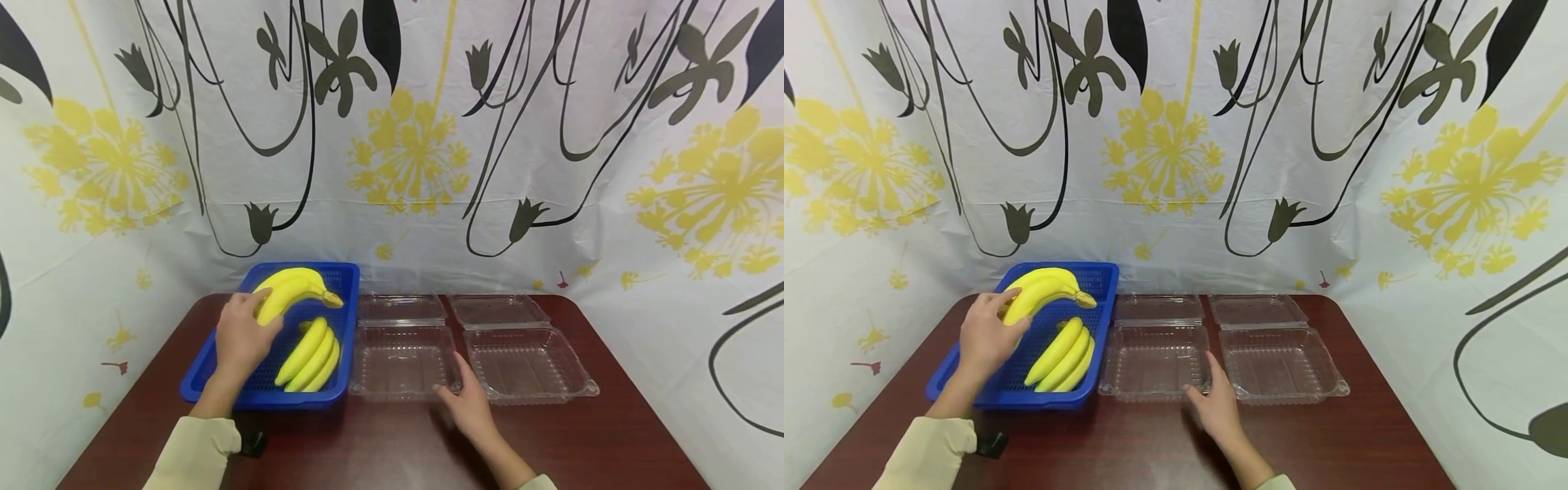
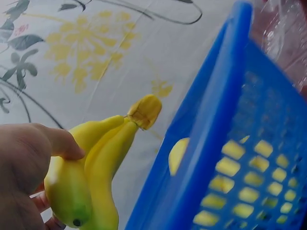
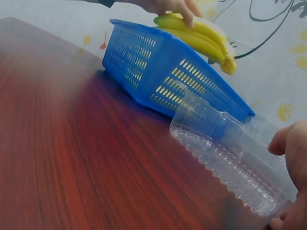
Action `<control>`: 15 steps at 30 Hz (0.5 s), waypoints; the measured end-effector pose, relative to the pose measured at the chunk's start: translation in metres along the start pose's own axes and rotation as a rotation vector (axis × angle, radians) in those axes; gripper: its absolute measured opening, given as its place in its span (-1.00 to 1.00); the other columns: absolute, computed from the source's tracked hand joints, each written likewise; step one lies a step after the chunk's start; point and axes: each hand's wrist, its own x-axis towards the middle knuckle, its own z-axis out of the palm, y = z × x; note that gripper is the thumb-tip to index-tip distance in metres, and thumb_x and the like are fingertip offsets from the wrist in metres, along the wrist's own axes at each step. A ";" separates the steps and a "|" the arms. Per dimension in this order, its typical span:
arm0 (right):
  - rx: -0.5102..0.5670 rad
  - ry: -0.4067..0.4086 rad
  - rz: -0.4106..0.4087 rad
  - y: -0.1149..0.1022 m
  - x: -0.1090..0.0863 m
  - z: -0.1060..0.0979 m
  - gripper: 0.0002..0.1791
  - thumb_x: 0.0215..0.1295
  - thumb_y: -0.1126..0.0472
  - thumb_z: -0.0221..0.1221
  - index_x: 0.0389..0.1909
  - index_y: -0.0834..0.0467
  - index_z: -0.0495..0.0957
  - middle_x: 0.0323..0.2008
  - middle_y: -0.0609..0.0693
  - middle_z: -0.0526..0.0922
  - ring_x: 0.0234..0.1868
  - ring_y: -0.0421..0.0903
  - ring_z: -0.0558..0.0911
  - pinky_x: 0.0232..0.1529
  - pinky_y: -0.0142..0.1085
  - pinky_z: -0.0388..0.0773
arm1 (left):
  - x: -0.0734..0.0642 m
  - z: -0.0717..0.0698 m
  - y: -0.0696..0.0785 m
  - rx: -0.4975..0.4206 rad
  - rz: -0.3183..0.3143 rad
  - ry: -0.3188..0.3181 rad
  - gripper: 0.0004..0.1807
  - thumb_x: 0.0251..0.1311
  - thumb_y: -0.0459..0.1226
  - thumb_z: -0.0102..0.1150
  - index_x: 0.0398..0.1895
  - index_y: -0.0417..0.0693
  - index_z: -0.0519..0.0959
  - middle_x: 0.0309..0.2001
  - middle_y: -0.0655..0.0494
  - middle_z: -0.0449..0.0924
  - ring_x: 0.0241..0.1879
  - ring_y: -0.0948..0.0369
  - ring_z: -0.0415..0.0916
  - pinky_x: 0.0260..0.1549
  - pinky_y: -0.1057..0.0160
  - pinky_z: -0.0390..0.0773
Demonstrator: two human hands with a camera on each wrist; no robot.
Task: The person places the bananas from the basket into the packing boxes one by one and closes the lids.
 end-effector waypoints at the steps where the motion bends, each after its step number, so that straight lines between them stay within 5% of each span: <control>1: -0.004 -0.001 0.000 0.000 0.000 0.000 -0.18 0.12 0.24 0.32 0.40 0.28 0.21 0.30 0.35 0.34 0.07 0.18 0.47 0.10 0.09 0.37 | -0.002 0.003 0.002 -0.010 0.010 0.005 -0.44 -0.01 -0.27 0.36 0.15 -0.17 0.56 -0.07 -0.20 0.46 -0.11 -0.12 0.41 -0.21 -0.12 0.42; 3: -0.012 -0.006 0.005 0.000 0.001 0.001 -0.18 0.12 0.24 0.32 0.41 0.28 0.21 0.28 0.35 0.36 -0.14 0.11 0.49 -0.02 0.02 0.39 | -0.005 0.007 0.007 -0.031 0.028 0.013 -0.43 -0.04 -0.27 0.38 0.14 -0.17 0.57 -0.08 -0.20 0.47 -0.12 -0.12 0.42 -0.20 -0.12 0.43; 8: -0.027 -0.016 0.019 0.000 0.002 0.002 -0.18 0.13 0.24 0.32 0.42 0.26 0.20 0.28 0.35 0.36 -0.27 0.04 0.47 -0.04 0.01 0.41 | -0.010 0.016 0.019 -0.074 0.070 0.025 -0.45 -0.06 -0.28 0.38 0.11 -0.15 0.59 -0.11 -0.16 0.49 -0.16 -0.09 0.43 -0.25 -0.10 0.43; 15: -0.018 -0.013 0.017 0.001 0.001 0.001 -0.18 0.14 0.24 0.31 0.42 0.26 0.20 0.30 0.38 0.32 0.15 0.24 0.44 0.15 0.16 0.33 | -0.015 0.030 0.031 -0.144 0.093 0.029 -0.46 -0.08 -0.29 0.43 0.09 -0.10 0.62 -0.14 -0.11 0.50 -0.16 -0.06 0.44 -0.24 -0.05 0.44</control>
